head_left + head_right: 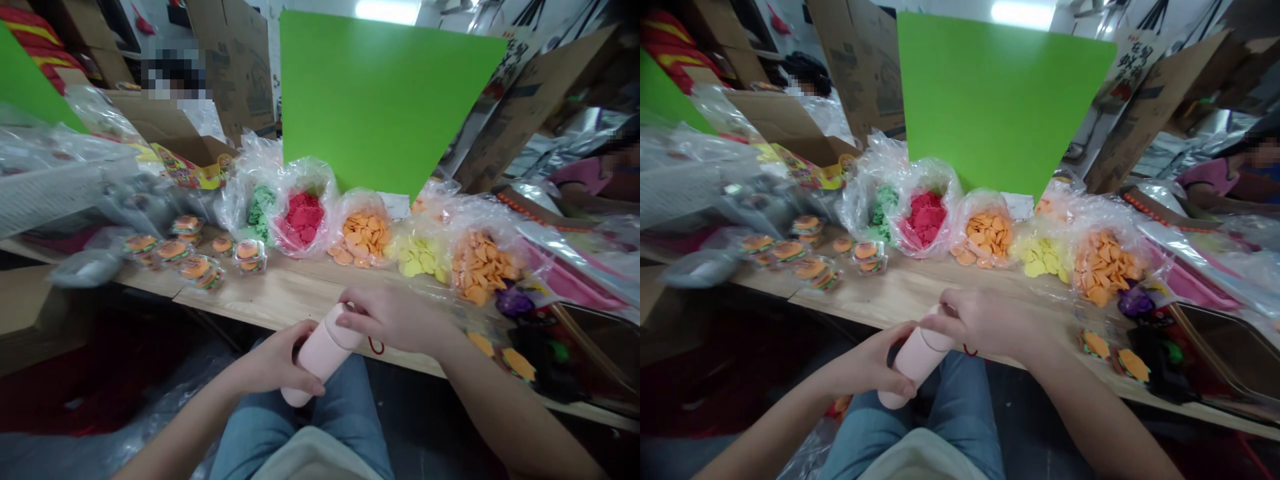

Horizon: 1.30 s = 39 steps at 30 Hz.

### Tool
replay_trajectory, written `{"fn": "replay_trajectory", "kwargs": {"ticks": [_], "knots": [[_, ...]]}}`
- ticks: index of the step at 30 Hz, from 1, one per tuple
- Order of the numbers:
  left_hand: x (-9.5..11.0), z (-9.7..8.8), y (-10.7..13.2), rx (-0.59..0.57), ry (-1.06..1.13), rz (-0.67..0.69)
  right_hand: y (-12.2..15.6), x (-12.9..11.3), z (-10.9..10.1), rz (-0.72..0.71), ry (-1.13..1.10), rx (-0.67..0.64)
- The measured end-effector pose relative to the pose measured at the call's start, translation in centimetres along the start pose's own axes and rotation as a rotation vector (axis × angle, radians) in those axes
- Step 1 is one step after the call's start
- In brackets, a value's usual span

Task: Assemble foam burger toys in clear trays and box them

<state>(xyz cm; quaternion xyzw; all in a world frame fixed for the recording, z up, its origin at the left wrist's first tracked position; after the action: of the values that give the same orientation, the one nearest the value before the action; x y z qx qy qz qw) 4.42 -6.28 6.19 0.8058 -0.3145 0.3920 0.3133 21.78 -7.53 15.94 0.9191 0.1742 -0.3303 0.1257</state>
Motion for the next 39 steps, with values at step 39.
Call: {"fn": "replay_trajectory", "kwargs": {"ticks": [39], "knots": [[-6.2,0.8,0.8,0.336,-0.257,0.042,-5.2,2.7,6.0,0.049,-0.066,0.009]]}}
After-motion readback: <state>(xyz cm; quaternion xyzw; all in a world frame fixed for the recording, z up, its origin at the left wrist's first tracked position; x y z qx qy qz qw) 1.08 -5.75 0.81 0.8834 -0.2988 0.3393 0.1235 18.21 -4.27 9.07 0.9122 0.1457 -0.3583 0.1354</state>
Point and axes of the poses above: each hand's wrist, its own y-axis away from the middle knuckle, its own z-axis out of the palm, x = y × z, the point moved 4 cm from there along -y, towards the middle knuckle, and after that the axes turned 15 degrees about -y, right-handed, at the moved point
